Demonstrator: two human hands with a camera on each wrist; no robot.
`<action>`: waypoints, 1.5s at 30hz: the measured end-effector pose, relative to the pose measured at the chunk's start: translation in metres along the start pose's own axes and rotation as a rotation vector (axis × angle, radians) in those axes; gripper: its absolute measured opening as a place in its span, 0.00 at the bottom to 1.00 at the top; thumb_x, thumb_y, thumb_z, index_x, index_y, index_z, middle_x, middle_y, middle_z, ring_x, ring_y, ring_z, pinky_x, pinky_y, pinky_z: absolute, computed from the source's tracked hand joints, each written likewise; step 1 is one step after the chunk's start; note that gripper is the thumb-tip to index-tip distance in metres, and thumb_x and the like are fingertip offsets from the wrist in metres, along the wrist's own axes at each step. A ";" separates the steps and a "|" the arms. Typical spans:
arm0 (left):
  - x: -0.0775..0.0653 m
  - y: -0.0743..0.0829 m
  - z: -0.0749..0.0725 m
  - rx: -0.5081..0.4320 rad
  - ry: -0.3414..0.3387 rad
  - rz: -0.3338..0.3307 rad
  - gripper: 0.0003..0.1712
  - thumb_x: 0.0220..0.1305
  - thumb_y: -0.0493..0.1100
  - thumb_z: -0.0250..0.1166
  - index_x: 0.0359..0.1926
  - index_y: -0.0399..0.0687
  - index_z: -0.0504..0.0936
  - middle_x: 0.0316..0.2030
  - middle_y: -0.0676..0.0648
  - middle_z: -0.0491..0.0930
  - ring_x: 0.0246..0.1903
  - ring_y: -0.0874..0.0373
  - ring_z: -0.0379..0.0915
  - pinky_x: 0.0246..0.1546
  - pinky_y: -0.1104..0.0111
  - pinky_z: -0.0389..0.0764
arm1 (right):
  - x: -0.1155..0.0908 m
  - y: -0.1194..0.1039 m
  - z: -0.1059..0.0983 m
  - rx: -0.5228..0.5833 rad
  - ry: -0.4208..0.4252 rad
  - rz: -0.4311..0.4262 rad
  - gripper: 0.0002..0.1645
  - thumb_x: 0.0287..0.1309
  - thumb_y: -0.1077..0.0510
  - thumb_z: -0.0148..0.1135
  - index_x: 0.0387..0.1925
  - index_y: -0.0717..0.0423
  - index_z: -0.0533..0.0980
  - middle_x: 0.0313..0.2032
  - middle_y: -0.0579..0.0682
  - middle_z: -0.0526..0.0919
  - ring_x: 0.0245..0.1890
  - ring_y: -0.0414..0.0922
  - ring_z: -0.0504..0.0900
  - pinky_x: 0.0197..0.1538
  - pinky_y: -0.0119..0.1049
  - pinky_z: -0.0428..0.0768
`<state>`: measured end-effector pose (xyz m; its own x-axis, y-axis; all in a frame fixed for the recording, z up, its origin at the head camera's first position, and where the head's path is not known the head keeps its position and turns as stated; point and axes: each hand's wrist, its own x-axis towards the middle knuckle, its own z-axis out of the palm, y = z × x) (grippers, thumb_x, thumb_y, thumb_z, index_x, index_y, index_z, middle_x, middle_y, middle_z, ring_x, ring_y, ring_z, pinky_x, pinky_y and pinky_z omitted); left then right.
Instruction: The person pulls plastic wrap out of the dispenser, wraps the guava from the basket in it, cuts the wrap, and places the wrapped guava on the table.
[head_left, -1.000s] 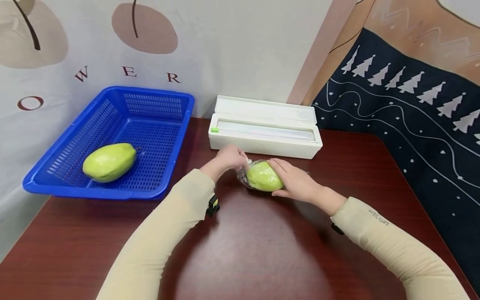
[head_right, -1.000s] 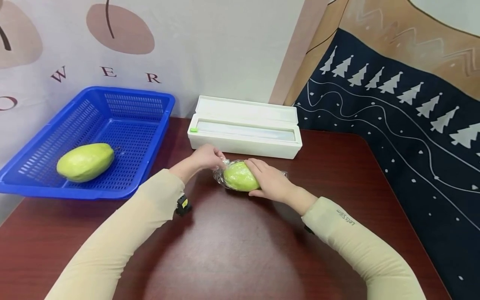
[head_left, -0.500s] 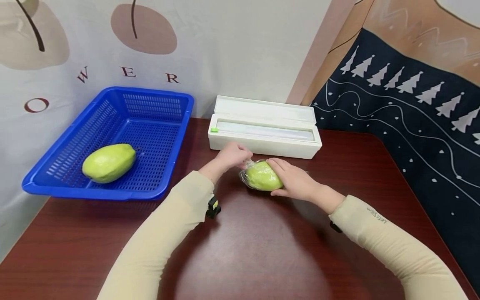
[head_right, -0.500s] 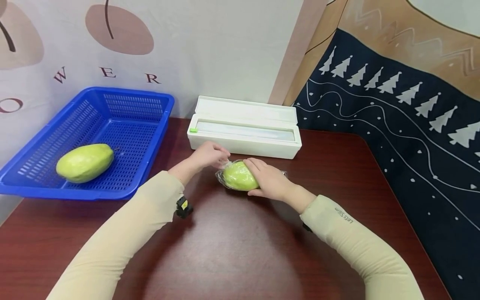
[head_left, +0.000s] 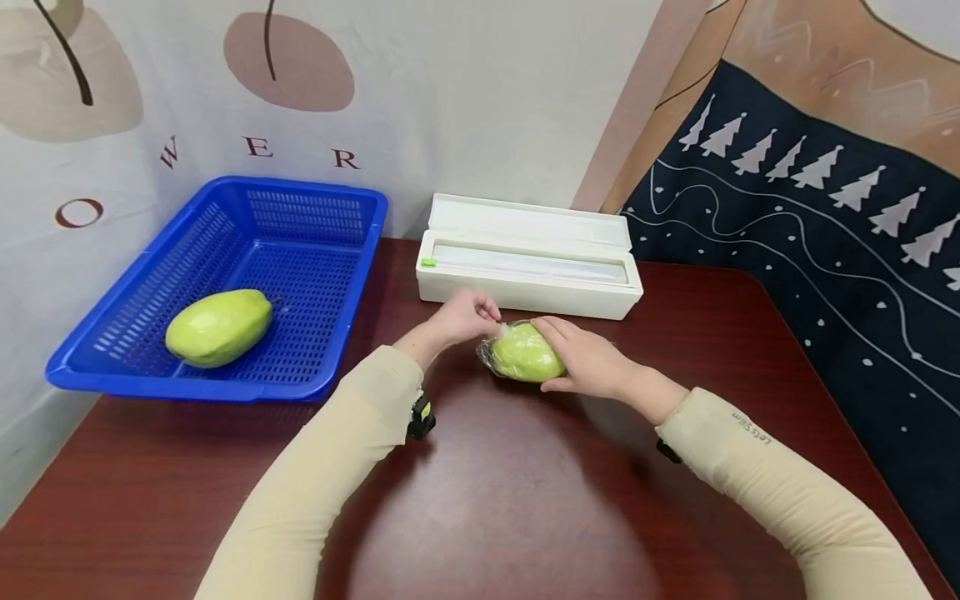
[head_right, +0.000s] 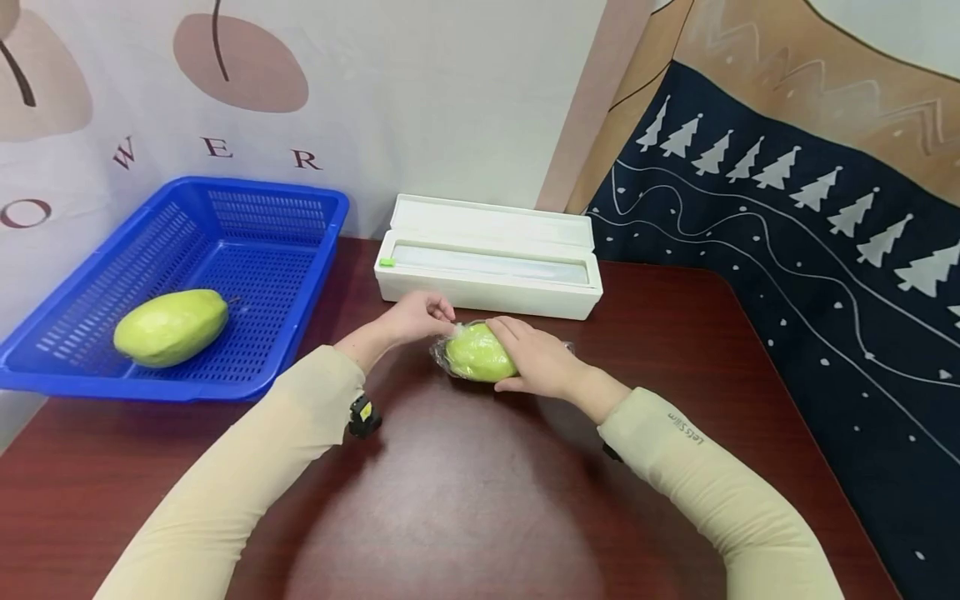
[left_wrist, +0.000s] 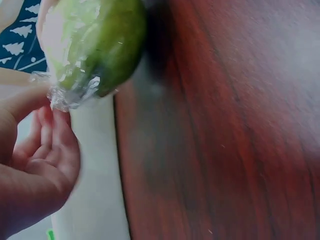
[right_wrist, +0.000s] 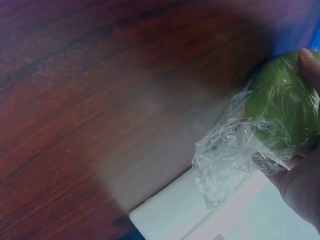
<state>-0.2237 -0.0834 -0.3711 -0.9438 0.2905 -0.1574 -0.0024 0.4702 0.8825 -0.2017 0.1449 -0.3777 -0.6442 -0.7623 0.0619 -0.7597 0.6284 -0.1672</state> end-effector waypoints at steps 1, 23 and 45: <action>-0.001 -0.002 0.001 0.030 -0.006 0.009 0.10 0.54 0.34 0.65 0.37 0.33 0.78 0.28 0.48 0.75 0.29 0.61 0.68 0.30 0.76 0.72 | 0.000 0.000 0.000 -0.001 -0.005 0.005 0.55 0.42 0.45 0.73 0.66 0.61 0.56 0.61 0.58 0.65 0.59 0.52 0.70 0.57 0.47 0.74; -0.021 -0.001 0.019 0.592 -0.210 0.239 0.47 0.55 0.50 0.68 0.69 0.39 0.54 0.64 0.40 0.65 0.62 0.52 0.63 0.63 0.61 0.65 | 0.005 0.002 0.000 0.051 -0.085 0.071 0.65 0.42 0.41 0.72 0.70 0.66 0.46 0.66 0.62 0.60 0.63 0.55 0.65 0.60 0.50 0.71; -0.022 0.006 0.020 0.648 -0.215 0.208 0.43 0.59 0.51 0.65 0.69 0.44 0.54 0.61 0.41 0.66 0.61 0.52 0.64 0.61 0.60 0.68 | -0.048 0.042 0.000 0.127 0.145 0.527 0.19 0.55 0.54 0.62 0.46 0.59 0.76 0.31 0.54 0.81 0.26 0.44 0.75 0.27 0.37 0.72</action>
<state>-0.1961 -0.0704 -0.3717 -0.8173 0.5543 -0.1576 0.4302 0.7688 0.4732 -0.2024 0.2077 -0.3875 -0.9464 -0.3152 0.0711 -0.3206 0.8884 -0.3286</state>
